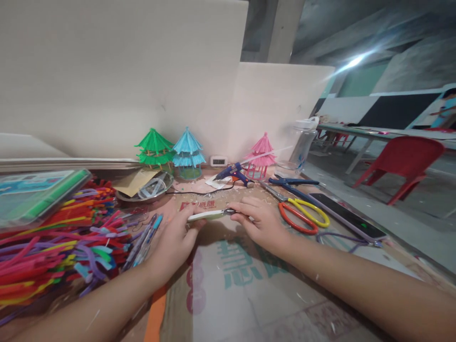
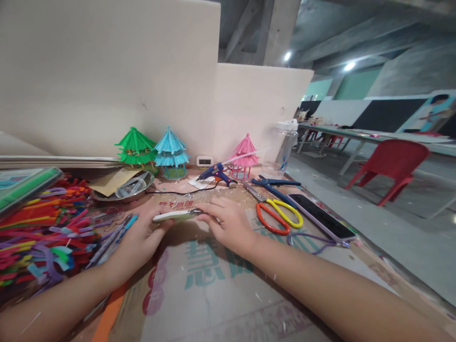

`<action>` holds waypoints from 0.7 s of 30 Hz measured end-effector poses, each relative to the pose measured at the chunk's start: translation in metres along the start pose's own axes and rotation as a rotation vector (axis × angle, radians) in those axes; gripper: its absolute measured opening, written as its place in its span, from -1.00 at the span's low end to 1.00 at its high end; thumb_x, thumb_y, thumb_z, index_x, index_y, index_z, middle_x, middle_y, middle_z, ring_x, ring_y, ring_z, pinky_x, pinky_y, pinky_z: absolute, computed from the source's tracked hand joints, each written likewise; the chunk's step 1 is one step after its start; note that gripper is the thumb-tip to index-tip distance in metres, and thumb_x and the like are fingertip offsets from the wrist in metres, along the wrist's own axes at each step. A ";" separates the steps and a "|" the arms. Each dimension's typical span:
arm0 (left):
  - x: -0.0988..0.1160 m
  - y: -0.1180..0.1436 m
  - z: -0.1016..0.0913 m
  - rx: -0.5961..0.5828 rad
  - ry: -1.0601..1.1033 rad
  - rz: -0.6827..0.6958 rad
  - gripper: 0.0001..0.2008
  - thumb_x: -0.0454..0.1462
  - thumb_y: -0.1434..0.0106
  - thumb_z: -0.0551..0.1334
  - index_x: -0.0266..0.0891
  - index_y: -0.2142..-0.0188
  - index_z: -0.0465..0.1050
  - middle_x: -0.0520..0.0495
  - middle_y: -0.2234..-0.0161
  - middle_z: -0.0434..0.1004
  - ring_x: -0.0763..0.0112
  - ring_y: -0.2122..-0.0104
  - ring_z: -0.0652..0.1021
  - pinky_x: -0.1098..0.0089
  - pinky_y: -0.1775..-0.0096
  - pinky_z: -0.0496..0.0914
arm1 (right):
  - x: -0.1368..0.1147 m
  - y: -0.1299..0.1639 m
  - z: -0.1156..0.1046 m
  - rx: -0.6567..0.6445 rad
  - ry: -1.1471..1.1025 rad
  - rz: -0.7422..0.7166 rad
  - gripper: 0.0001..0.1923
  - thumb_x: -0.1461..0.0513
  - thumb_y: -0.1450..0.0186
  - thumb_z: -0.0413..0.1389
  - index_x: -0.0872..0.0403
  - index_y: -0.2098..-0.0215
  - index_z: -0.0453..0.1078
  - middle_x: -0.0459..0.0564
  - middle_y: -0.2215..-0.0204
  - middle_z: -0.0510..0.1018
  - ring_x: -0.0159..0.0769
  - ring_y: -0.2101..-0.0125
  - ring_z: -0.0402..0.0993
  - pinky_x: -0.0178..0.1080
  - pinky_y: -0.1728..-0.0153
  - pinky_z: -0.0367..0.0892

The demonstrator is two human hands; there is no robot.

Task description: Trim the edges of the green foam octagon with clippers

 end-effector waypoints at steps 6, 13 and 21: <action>0.000 -0.001 0.002 -0.023 0.020 -0.016 -0.82 -0.24 -0.23 0.08 -0.20 0.25 0.42 -0.02 0.30 0.52 0.29 0.26 0.49 0.36 0.20 0.35 | 0.003 0.001 0.003 -0.021 0.009 0.019 -0.62 0.11 -0.38 -0.09 0.14 0.23 0.50 -0.03 0.57 0.42 -0.31 0.51 0.33 -0.30 0.48 0.22; -0.005 0.000 0.001 -0.011 0.011 -0.024 -0.83 -0.25 -0.23 0.06 -0.19 0.25 0.40 -0.01 0.30 0.51 0.30 0.27 0.48 0.36 0.22 0.35 | 0.007 0.002 0.003 -0.003 -0.019 0.047 -0.64 0.12 -0.38 -0.08 0.15 0.22 0.49 -0.02 0.56 0.42 -0.30 0.49 0.35 -0.29 0.46 0.25; 0.005 0.000 0.002 -0.035 -0.043 0.041 -0.83 -0.29 -0.22 0.06 -0.17 0.25 0.41 -0.01 0.29 0.51 0.30 0.24 0.48 0.36 0.20 0.33 | 0.000 0.002 0.004 -0.019 0.008 0.015 -0.68 0.14 -0.37 -0.05 0.14 0.22 0.48 -0.01 0.54 0.45 -0.30 0.48 0.35 -0.29 0.45 0.24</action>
Point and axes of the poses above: each hand's wrist, its own y-axis away from the middle knuckle, its own z-axis out of the palm, x = y × z, the point moved 10 cm from there along -y, towards the middle knuckle
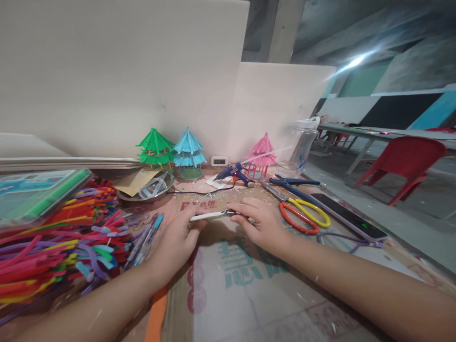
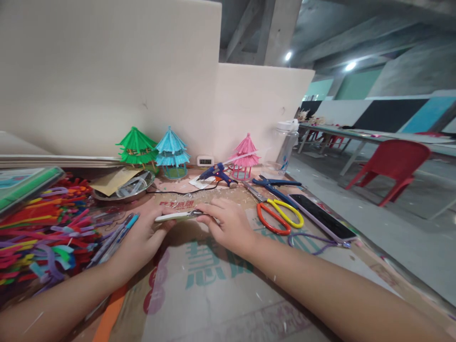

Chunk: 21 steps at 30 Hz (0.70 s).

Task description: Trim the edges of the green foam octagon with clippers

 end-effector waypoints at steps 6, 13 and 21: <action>-0.001 0.000 0.001 -0.011 0.008 -0.008 -0.83 -0.29 -0.23 0.07 -0.17 0.23 0.39 -0.02 0.28 0.50 0.29 0.23 0.47 0.34 0.18 0.31 | -0.003 -0.001 -0.001 -0.010 0.030 -0.022 -0.67 0.14 -0.38 -0.07 0.15 0.20 0.48 0.00 0.54 0.45 -0.30 0.48 0.35 -0.29 0.46 0.23; 0.002 0.000 0.000 -0.011 0.016 -0.026 -0.82 -0.29 -0.22 0.07 -0.17 0.23 0.41 -0.02 0.27 0.51 0.29 0.23 0.48 0.34 0.18 0.33 | 0.005 0.000 0.001 -0.018 -0.030 0.046 -0.66 0.13 -0.37 -0.07 0.14 0.21 0.49 0.00 0.54 0.46 -0.28 0.48 0.38 -0.27 0.45 0.28; -0.006 0.000 -0.001 0.019 0.052 -0.072 -0.81 -0.24 -0.23 0.06 -0.19 0.23 0.40 -0.03 0.28 0.52 0.29 0.27 0.49 0.34 0.21 0.36 | 0.020 0.004 0.002 0.036 -0.128 0.153 -0.73 0.13 -0.34 -0.01 0.07 0.18 0.47 0.02 0.40 0.56 -0.25 0.37 0.47 -0.22 0.33 0.36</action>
Point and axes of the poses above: each hand's wrist, its own y-axis away from the middle knuckle, its own z-axis out of the palm, x = y × z, the point moved 10 cm from there along -y, towards the middle knuckle
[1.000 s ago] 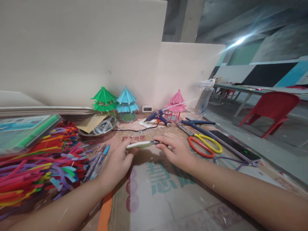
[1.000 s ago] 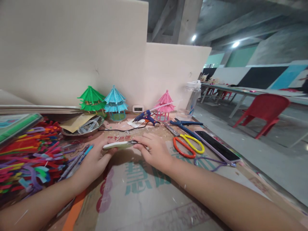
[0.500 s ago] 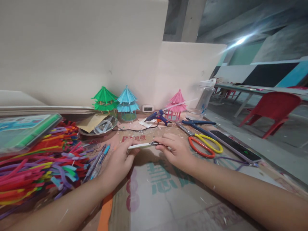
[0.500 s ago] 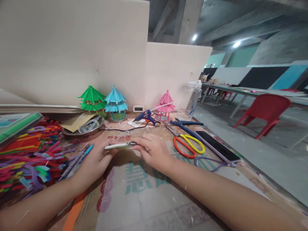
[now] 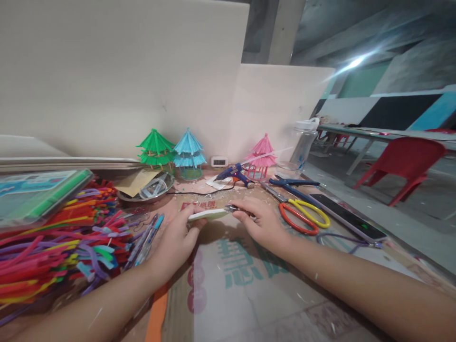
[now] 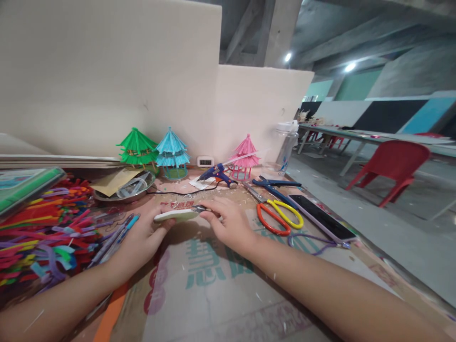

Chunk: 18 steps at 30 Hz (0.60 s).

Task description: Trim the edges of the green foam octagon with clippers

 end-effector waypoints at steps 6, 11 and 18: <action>0.007 0.000 0.002 -0.029 -0.024 0.048 -0.84 -0.28 -0.24 0.06 -0.18 0.24 0.40 -0.03 0.28 0.51 0.29 0.25 0.48 0.32 0.16 0.33 | -0.015 -0.001 0.001 -0.054 0.105 -0.095 -0.69 0.13 -0.36 -0.05 0.11 0.20 0.48 -0.02 0.54 0.44 -0.29 0.48 0.36 -0.27 0.46 0.26; 0.007 0.000 0.001 -0.018 -0.047 0.066 -0.82 -0.29 -0.22 0.07 -0.17 0.22 0.42 -0.03 0.26 0.53 0.27 0.23 0.48 0.33 0.16 0.33 | -0.021 -0.001 0.000 -0.042 0.133 -0.138 -0.66 0.12 -0.38 -0.07 0.13 0.19 0.48 -0.02 0.55 0.42 -0.30 0.48 0.35 -0.29 0.46 0.23; 0.006 0.002 0.001 -0.020 -0.080 0.068 -0.81 -0.29 -0.24 0.07 -0.16 0.19 0.40 -0.03 0.23 0.51 0.26 0.19 0.47 0.33 0.17 0.32 | -0.021 0.000 0.000 -0.039 0.146 -0.159 -0.63 0.11 -0.38 -0.09 0.15 0.19 0.48 -0.01 0.55 0.43 -0.29 0.48 0.34 -0.28 0.45 0.24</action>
Point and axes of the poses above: each hand's wrist, its own y-axis away from the middle knuckle, its own z-axis out of the palm, x = y × z, the point moved 10 cm from there along -y, towards the middle knuckle
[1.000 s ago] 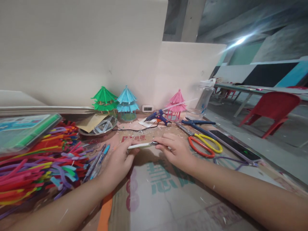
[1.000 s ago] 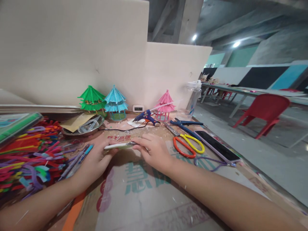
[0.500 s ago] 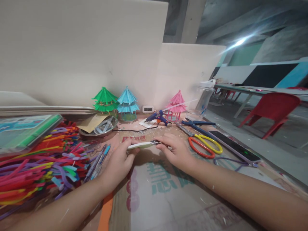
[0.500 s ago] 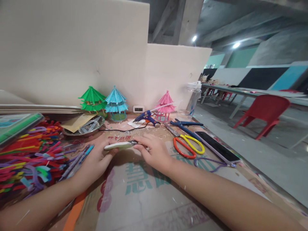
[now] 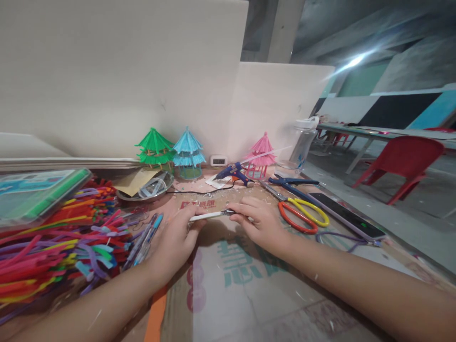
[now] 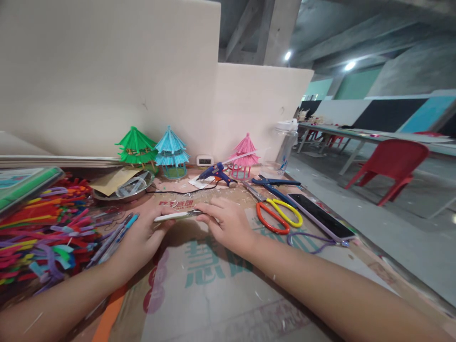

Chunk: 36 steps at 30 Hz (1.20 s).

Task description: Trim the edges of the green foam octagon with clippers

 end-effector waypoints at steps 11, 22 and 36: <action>-0.002 -0.002 0.000 0.003 0.008 -0.020 -0.83 -0.27 -0.25 0.05 -0.17 0.24 0.40 -0.03 0.28 0.52 0.29 0.25 0.48 0.33 0.17 0.32 | 0.007 0.000 0.000 0.008 -0.064 0.066 -0.69 0.13 -0.37 -0.06 0.11 0.20 0.48 -0.02 0.54 0.45 -0.29 0.47 0.36 -0.28 0.44 0.27; 0.007 -0.001 0.000 -0.019 -0.003 0.020 -0.80 -0.32 -0.22 0.06 -0.17 0.21 0.41 -0.06 0.23 0.51 0.25 0.18 0.46 0.28 0.12 0.32 | -0.002 -0.001 0.000 -0.014 -0.025 0.001 -0.68 0.15 -0.37 -0.06 0.13 0.20 0.48 -0.01 0.54 0.44 -0.30 0.48 0.35 -0.28 0.45 0.25; -0.006 -0.002 -0.002 0.051 0.170 -0.101 -0.80 -0.21 -0.22 0.10 -0.19 0.20 0.40 -0.04 0.26 0.53 0.27 0.22 0.50 0.35 0.21 0.37 | 0.029 0.006 0.007 0.019 -0.232 0.276 -0.76 0.15 -0.30 0.03 0.07 0.15 0.43 0.01 0.40 0.55 -0.29 0.43 0.46 -0.28 0.44 0.35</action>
Point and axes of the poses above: each hand's wrist, its own y-axis away from the middle knuckle, its own z-axis out of the palm, x = y × z, the point moved 10 cm from there along -y, towards the middle knuckle
